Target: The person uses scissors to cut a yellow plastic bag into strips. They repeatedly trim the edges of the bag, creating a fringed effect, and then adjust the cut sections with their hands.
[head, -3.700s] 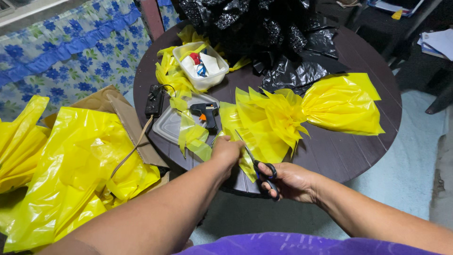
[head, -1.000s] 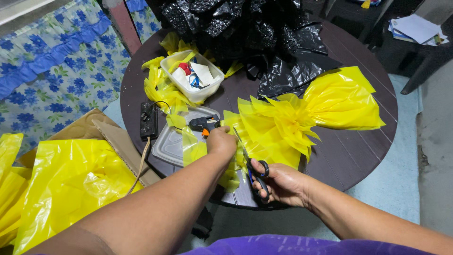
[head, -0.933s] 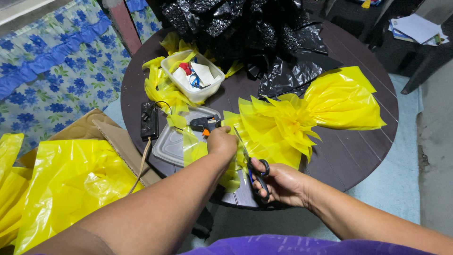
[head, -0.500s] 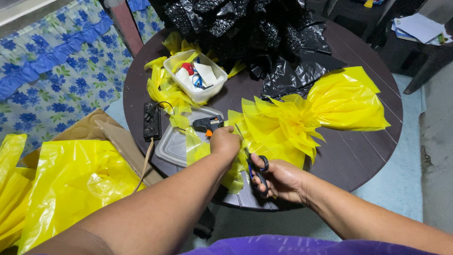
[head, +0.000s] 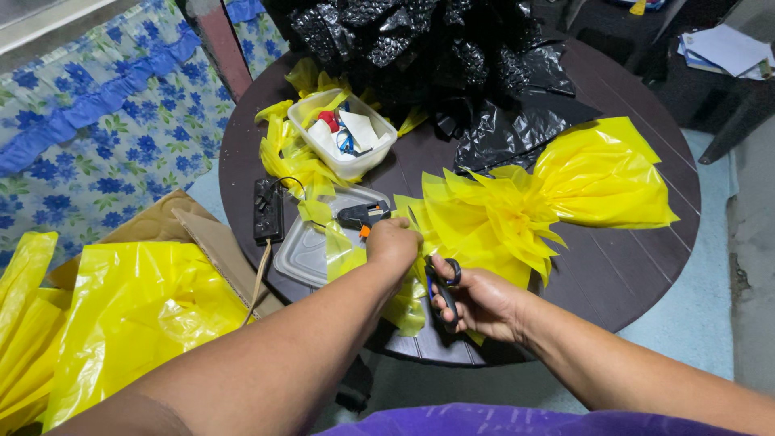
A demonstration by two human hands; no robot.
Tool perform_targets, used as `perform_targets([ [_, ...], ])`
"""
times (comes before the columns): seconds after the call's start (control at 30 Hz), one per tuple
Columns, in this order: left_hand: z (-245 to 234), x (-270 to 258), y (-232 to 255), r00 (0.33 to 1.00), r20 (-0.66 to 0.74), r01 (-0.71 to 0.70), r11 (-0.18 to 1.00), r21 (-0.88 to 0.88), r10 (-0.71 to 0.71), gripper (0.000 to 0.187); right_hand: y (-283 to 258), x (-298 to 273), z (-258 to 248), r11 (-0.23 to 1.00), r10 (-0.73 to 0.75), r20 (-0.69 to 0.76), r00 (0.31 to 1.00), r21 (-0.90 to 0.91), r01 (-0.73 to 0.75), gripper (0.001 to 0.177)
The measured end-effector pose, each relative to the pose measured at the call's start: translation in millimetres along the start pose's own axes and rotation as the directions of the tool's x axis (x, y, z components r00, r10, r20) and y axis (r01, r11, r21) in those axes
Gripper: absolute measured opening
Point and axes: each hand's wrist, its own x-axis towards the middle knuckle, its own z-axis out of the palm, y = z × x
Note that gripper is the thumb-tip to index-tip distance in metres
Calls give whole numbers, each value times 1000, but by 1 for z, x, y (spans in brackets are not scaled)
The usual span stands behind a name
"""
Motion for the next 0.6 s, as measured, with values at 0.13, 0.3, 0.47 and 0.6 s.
perform_targets([
  [0.13, -1, 1, 1, 1000, 7, -17, 1000, 11, 17, 57, -4, 5, 2, 999, -3, -11, 1000, 46, 3, 53],
  [0.3, -5, 3, 2, 999, 33, -35, 999, 20, 34, 56, -8, 11, 1, 999, -34, 10, 999, 14, 34, 50],
  [0.47, -7, 5, 2, 998, 55, -25, 1000, 5, 25, 56, -9, 15, 2, 999, -20, -21, 1000, 44, 21, 50],
  [0.6, -7, 6, 1, 997, 54, -54, 998, 32, 52, 56, -11, 18, 3, 999, -28, -54, 998, 20, 29, 48],
])
